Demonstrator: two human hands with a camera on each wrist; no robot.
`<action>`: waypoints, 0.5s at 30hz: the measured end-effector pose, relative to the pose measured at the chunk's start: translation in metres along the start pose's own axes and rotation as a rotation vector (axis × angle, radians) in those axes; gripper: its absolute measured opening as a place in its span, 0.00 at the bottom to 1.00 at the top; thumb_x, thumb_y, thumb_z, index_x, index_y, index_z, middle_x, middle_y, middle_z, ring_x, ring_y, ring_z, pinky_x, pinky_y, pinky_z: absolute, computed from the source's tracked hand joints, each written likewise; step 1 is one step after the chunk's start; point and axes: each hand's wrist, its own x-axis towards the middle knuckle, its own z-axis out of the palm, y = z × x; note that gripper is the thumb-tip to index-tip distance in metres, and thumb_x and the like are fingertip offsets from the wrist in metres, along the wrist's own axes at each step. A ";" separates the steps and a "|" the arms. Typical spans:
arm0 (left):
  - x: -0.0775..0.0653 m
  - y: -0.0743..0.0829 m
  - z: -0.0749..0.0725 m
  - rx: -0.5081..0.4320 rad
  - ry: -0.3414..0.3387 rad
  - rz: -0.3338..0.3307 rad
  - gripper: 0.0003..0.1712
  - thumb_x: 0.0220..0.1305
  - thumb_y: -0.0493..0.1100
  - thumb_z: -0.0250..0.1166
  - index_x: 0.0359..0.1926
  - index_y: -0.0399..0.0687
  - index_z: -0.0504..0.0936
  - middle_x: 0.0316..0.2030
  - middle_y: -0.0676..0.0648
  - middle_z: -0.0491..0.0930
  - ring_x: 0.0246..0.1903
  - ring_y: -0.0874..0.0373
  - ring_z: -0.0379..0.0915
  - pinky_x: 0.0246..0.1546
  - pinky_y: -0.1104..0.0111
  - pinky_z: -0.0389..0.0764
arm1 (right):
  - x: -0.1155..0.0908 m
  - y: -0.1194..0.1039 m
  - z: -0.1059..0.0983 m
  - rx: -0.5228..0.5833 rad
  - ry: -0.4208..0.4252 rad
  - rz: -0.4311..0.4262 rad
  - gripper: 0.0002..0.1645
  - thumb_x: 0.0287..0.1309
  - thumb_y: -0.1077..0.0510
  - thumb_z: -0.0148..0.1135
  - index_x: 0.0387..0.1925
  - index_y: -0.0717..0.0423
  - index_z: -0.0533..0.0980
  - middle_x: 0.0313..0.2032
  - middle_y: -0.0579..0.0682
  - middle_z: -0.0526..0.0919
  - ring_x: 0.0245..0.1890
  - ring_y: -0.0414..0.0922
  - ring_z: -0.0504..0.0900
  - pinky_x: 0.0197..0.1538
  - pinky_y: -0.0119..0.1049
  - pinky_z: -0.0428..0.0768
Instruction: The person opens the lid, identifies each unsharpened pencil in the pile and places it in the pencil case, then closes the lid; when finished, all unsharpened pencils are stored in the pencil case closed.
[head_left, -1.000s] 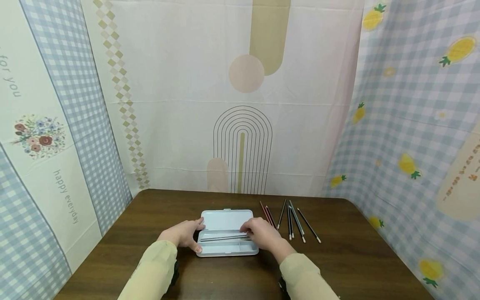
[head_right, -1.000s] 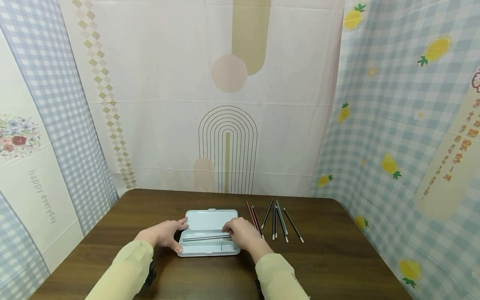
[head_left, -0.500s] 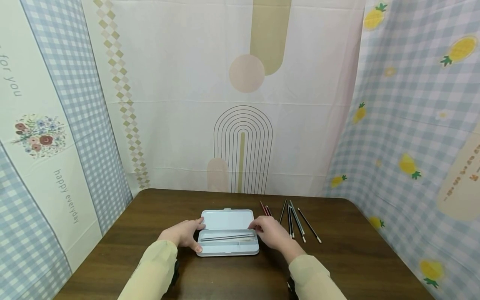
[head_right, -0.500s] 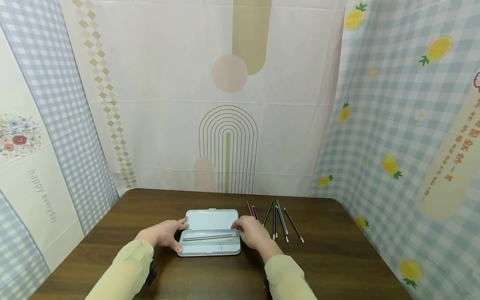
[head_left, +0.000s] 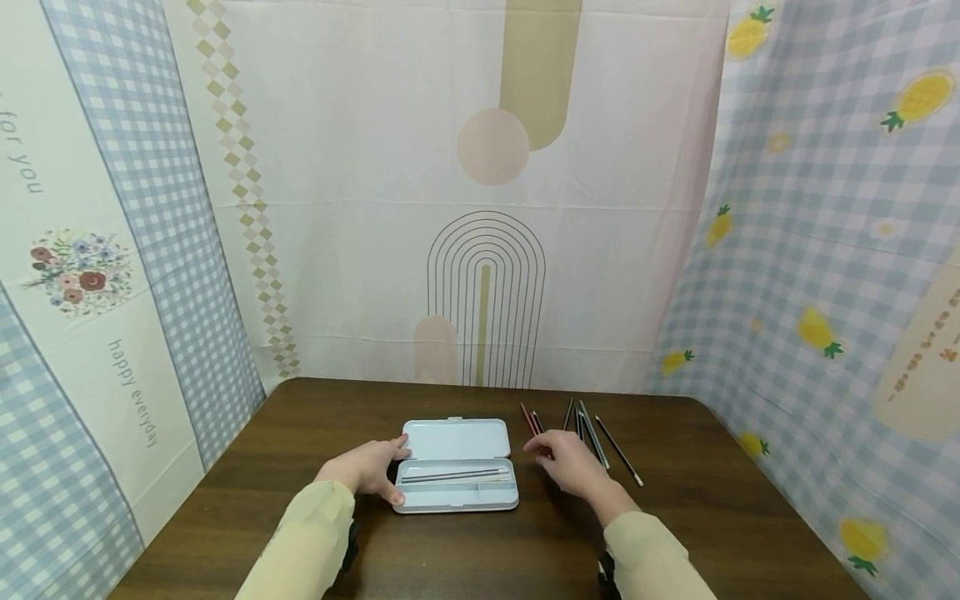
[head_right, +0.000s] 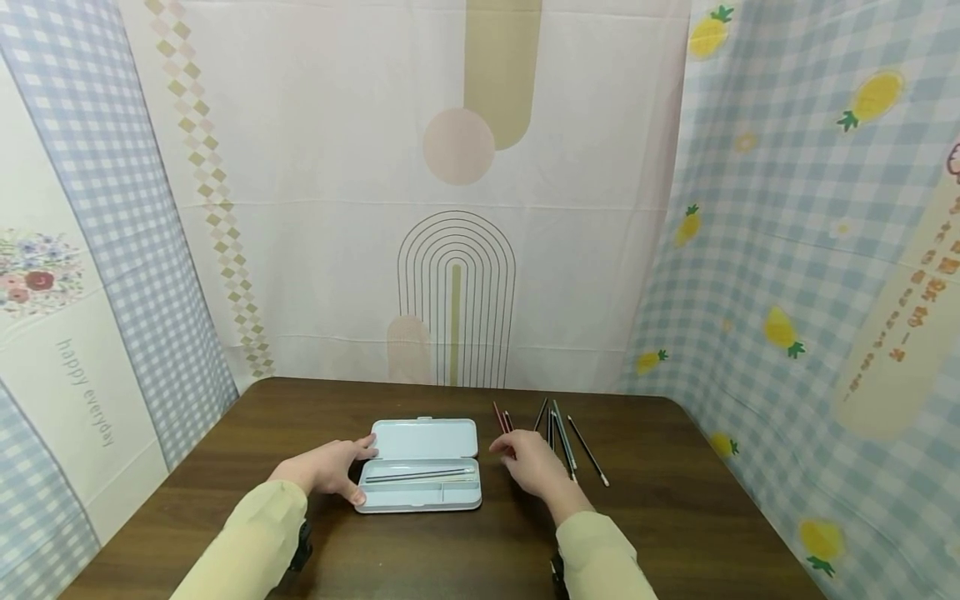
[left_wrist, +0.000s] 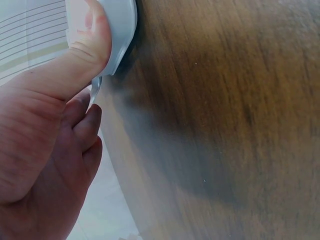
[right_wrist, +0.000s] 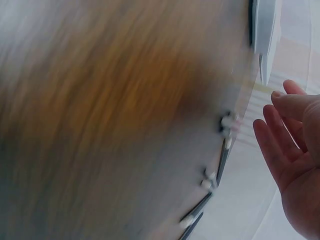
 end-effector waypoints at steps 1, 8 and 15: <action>0.000 0.000 0.000 0.001 0.000 0.002 0.51 0.49 0.47 0.86 0.74 0.43 0.77 0.80 0.41 0.63 0.77 0.35 0.61 0.73 0.41 0.65 | -0.002 0.004 -0.002 0.006 0.010 0.012 0.12 0.65 0.71 0.70 0.46 0.55 0.89 0.45 0.47 0.89 0.46 0.46 0.86 0.51 0.50 0.85; -0.001 0.002 -0.001 0.000 0.003 -0.001 0.51 0.49 0.47 0.86 0.74 0.43 0.77 0.80 0.41 0.64 0.77 0.35 0.61 0.73 0.41 0.66 | -0.011 0.033 -0.015 0.038 0.070 0.082 0.13 0.66 0.71 0.68 0.46 0.56 0.89 0.43 0.46 0.89 0.44 0.46 0.86 0.51 0.51 0.85; -0.002 0.002 -0.002 0.007 0.002 -0.009 0.51 0.49 0.47 0.86 0.75 0.44 0.77 0.80 0.41 0.64 0.77 0.35 0.61 0.73 0.41 0.65 | -0.020 0.060 -0.033 0.069 0.096 0.192 0.13 0.68 0.71 0.66 0.50 0.59 0.88 0.47 0.52 0.90 0.48 0.52 0.87 0.52 0.54 0.85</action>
